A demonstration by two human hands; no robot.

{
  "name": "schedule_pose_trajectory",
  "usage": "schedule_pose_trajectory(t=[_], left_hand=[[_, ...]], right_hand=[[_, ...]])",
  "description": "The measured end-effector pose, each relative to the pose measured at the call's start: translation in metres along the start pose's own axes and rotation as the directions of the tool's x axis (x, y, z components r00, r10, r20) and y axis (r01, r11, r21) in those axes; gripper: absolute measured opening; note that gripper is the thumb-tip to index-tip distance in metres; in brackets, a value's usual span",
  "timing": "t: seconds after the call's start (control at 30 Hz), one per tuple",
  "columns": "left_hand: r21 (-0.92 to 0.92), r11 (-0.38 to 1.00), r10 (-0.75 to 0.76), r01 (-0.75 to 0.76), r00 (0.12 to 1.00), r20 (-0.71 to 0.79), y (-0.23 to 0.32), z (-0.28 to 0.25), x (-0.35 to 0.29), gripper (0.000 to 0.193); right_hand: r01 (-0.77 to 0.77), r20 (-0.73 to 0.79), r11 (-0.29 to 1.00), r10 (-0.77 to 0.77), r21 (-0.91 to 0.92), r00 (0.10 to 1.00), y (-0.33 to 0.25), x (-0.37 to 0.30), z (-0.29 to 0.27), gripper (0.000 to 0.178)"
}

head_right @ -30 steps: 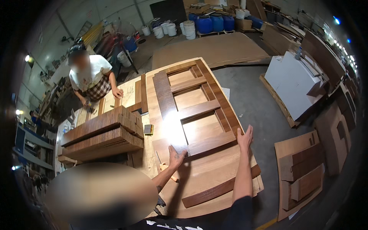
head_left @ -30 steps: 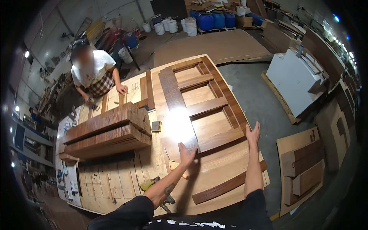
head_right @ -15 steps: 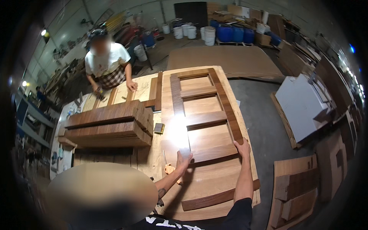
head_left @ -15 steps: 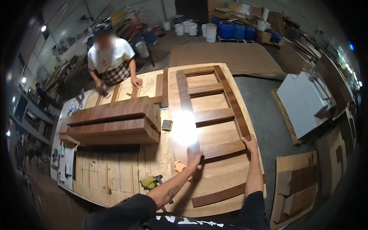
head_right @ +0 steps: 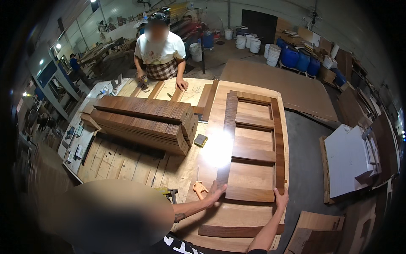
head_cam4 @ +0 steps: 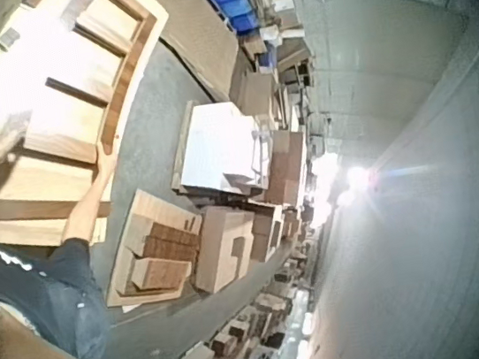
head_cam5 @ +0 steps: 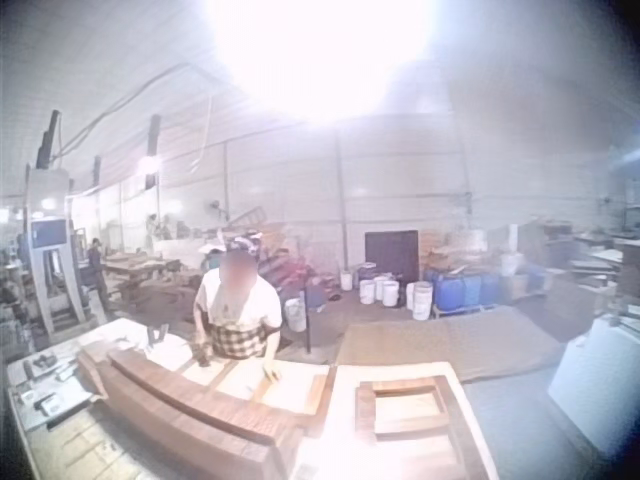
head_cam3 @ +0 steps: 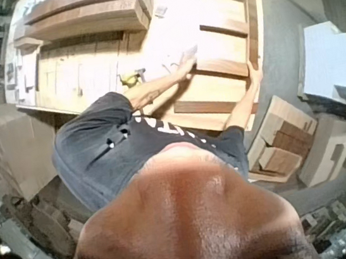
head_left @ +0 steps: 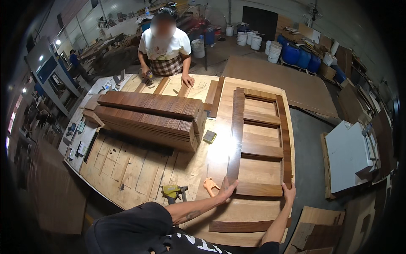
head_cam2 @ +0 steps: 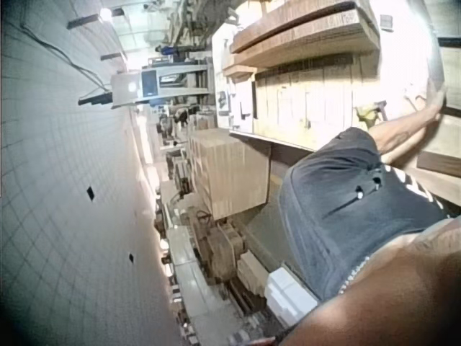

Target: The person assembles a wooden frame by positioning rectangular wooden pieces on a workbench and securing them with a pneumatic nail gun. They repeatedly place and fasten multiple pieces to form a structured frame.

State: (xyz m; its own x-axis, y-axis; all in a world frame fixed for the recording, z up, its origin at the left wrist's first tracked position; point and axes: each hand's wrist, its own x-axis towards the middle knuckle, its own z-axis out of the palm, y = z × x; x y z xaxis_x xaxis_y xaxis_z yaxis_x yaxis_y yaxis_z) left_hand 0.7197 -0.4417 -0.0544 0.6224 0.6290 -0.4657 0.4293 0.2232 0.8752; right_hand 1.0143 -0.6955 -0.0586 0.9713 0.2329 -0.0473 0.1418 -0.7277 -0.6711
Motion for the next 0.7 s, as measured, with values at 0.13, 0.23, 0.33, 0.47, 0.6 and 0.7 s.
schedule_pose_trajectory(t=[0.13, 0.23, 0.33, 0.47, 0.6, 0.7], left_hand=[[-0.003, 1.000, -0.026, 0.026, 0.996, 0.087, -0.007, 0.015, -0.046, 0.120], [-0.091, 0.996, -0.009, 0.018, 0.995, 0.101, -0.034, 0.025, -0.063, 0.115], [0.018, 0.999, -0.038, 0.036, 0.989, 0.143, -0.031, 0.022, -0.068, 0.111], [0.121, 0.987, 0.111, -0.104, 0.993, -0.047, 0.050, 0.010, -0.026, 0.103], [0.050, 0.995, 0.091, -0.083, 0.982, -0.168, 0.066, 0.003, 0.080, 0.103], [-0.061, 0.998, 0.011, -0.018, 0.993, -0.115, 0.085, 0.005, 0.112, 0.108]], right_hand=[[-0.147, 0.114, 0.984, 0.135, 0.097, 0.984, 0.014, -0.034, -0.044, 0.081], [-0.150, 0.140, 0.983, 0.135, 0.103, 0.981, 0.026, -0.051, -0.056, 0.087], [-0.187, 0.216, 0.980, 0.169, 0.065, 0.962, 0.029, -0.045, -0.075, 0.088], [-0.248, 0.223, 0.967, 0.256, -0.064, 0.941, 0.026, 0.000, -0.076, 0.079], [-0.108, 0.254, 0.983, 0.067, 0.150, 0.965, -0.051, 0.058, -0.030, 0.075], [-0.087, 0.323, 0.988, 0.042, 0.125, 0.946, -0.073, 0.107, -0.013, 0.078]])
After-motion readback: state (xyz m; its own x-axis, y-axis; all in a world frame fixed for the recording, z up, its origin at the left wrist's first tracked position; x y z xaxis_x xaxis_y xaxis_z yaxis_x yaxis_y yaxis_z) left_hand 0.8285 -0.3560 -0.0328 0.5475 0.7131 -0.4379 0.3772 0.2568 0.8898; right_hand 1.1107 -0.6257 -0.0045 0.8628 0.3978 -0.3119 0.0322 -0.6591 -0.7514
